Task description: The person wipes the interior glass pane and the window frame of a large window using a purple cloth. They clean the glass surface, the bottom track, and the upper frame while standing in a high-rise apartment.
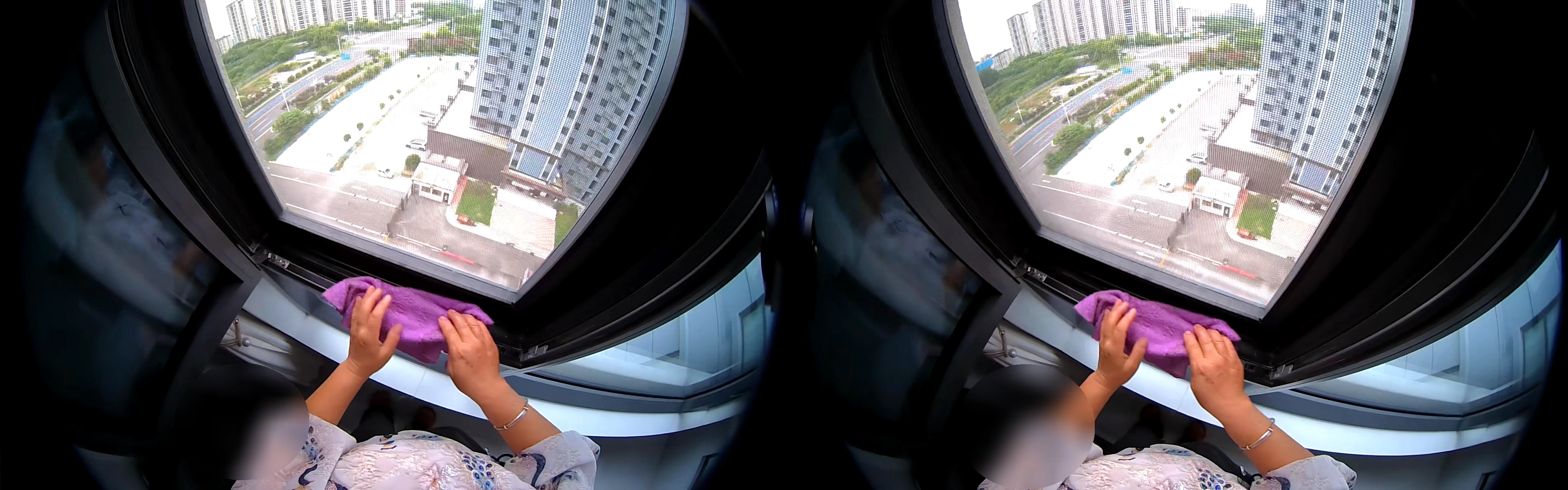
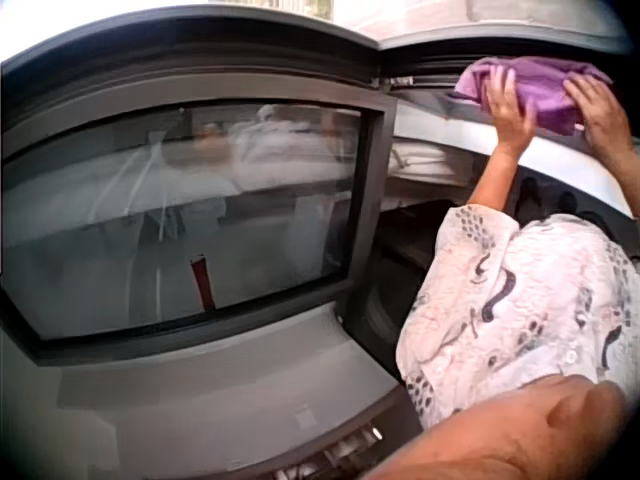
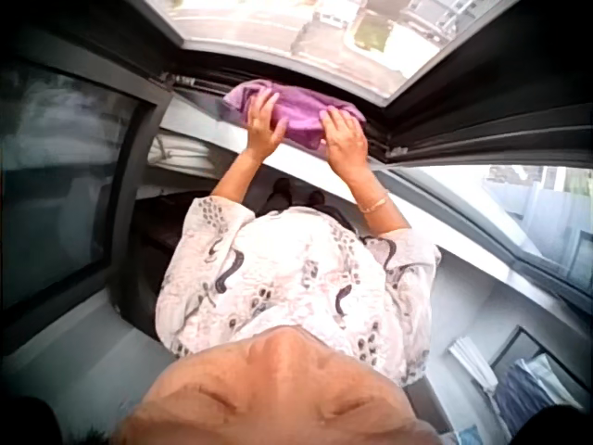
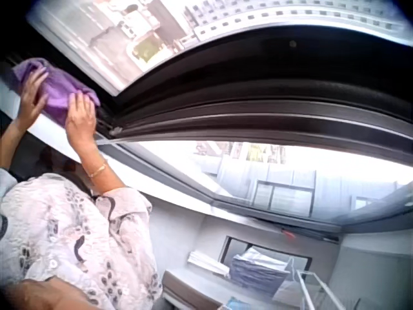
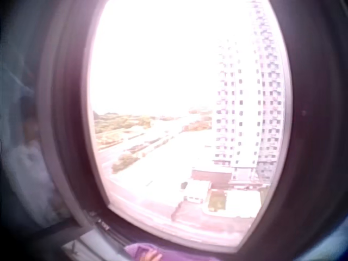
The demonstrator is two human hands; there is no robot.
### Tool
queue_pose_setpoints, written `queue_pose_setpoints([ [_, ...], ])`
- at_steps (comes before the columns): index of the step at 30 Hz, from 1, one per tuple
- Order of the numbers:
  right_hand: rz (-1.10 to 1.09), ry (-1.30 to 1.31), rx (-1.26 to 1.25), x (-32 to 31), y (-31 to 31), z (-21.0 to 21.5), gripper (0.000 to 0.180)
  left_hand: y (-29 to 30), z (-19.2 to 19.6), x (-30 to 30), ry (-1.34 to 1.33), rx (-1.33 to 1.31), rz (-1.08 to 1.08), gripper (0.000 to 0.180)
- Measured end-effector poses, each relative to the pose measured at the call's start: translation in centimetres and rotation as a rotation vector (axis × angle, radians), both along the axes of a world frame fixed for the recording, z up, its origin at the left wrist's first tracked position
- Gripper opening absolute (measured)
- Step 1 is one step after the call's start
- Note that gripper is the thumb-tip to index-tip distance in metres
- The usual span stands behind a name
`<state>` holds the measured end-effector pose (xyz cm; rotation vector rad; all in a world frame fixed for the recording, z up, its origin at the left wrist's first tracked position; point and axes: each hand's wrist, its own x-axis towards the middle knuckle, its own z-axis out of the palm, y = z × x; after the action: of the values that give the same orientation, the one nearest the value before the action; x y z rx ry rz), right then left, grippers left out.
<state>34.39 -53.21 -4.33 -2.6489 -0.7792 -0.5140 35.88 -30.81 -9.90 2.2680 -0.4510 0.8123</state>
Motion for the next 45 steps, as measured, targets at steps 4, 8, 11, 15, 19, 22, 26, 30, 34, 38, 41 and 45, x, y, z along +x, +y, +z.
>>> queue_pose_setpoints([
  [4,-0.114,0.022,-0.035,-1.6,-2.0,1.0,0.045,-1.4,0.8,-1.6,0.054,0.156,-0.121,0.061],
  [8,-0.167,-0.054,-0.109,-0.5,0.7,0.4,0.043,0.3,1.8,-0.1,0.118,0.247,-0.112,0.061],
  [11,-0.188,-0.041,-0.153,1.0,3.3,0.7,0.040,3.6,2.5,1.6,0.133,0.307,-0.076,0.060],
  [15,-0.171,-0.151,-0.174,2.1,6.8,-0.1,0.037,6.4,2.6,2.9,0.123,0.353,-0.101,0.060],
  [19,-0.212,-0.095,-0.109,2.1,8.5,-0.5,0.043,7.0,3.0,3.3,0.107,0.342,-0.126,0.061],
  [22,-0.222,-0.095,-0.026,1.7,8.5,-0.6,0.042,7.6,2.5,3.4,0.110,0.293,-0.170,0.062],
  [26,-0.238,-0.048,0.026,0.4,7.2,-0.1,0.046,7.3,2.9,3.7,0.138,0.267,-0.193,0.061],
  [30,-0.256,-0.009,0.002,-0.4,6.1,0.2,0.059,6.1,3.1,2.8,0.135,0.293,-0.145,0.059],
  [34,-0.233,0.001,0.009,-0.5,4.0,0.3,0.051,3.6,3.6,0.4,0.153,0.337,-0.271,0.065],
  [38,-0.265,-0.038,-0.035,-0.7,1.6,0.1,0.040,0.4,3.3,0.9,0.156,0.380,-0.268,0.074],
  [41,-0.395,0.002,-0.119,-2.1,-0.1,0.8,0.037,-2.5,3.0,0.6,0.123,0.409,-0.291,0.076],
  [45,-0.494,0.010,-0.244,-3.3,-2.4,1.7,0.028,-7.1,2.0,-0.2,0.057,0.416,-0.350,0.071],
])
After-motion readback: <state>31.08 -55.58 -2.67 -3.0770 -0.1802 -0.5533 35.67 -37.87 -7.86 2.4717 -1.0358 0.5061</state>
